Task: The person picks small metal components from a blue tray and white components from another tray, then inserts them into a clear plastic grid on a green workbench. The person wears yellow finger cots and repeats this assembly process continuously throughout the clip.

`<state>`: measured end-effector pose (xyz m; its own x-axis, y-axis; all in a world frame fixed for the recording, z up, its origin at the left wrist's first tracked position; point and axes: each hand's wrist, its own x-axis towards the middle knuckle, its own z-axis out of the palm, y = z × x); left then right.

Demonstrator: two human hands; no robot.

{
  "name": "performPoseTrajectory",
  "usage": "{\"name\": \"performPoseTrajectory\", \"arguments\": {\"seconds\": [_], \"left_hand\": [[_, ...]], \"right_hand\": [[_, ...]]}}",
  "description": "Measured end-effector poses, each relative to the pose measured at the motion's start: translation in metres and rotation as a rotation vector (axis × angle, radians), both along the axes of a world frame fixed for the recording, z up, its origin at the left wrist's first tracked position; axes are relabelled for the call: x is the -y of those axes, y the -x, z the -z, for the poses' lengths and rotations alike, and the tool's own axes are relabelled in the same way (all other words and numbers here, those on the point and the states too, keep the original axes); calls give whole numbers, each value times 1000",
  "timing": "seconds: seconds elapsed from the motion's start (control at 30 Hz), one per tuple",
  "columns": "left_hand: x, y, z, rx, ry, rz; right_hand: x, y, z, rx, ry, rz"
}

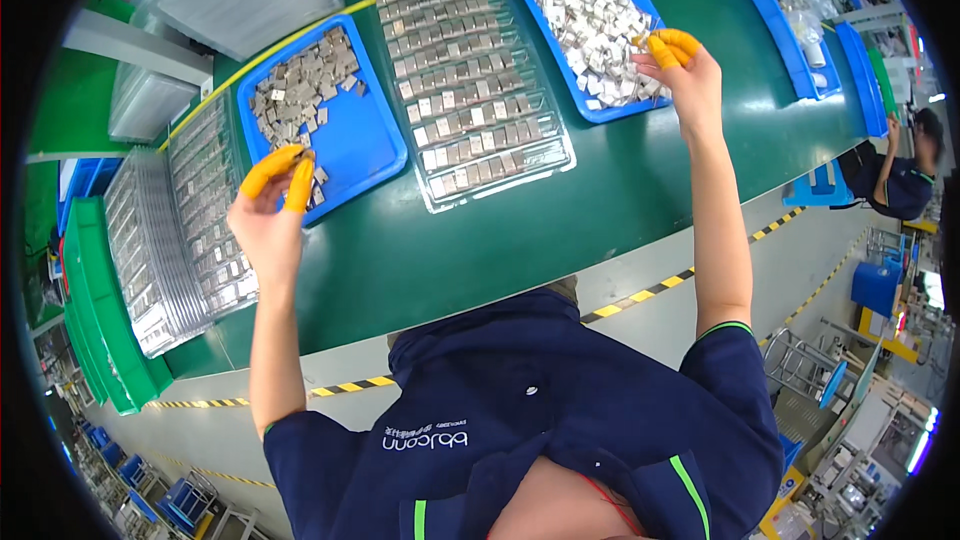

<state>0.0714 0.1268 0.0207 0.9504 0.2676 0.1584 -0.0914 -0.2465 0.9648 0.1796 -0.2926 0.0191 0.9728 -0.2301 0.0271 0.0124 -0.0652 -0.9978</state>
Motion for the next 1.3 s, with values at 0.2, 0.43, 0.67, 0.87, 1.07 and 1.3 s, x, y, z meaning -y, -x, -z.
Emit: {"name": "performPoseTrajectory", "arguments": {"seconds": [0.2,0.43,0.67,0.87,1.07,1.3], "left_hand": [[36,7,-15,26,423,-128],[78,11,-24,-88,653,-20],[82,24,-1,-93,867,38],[82,37,16,-230,561,11],[105,36,12,-286,511,129],[115,39,5,-303,502,85]], "right_hand": [[-33,25,-17,-66,-71,-64],[-103,55,-22,6,-255,-140],[-126,82,-17,-164,-321,-305],[-136,110,-14,-222,-194,-244],[-146,115,-8,-166,-83,-230],[-143,112,-6,-166,54,-299]]}}
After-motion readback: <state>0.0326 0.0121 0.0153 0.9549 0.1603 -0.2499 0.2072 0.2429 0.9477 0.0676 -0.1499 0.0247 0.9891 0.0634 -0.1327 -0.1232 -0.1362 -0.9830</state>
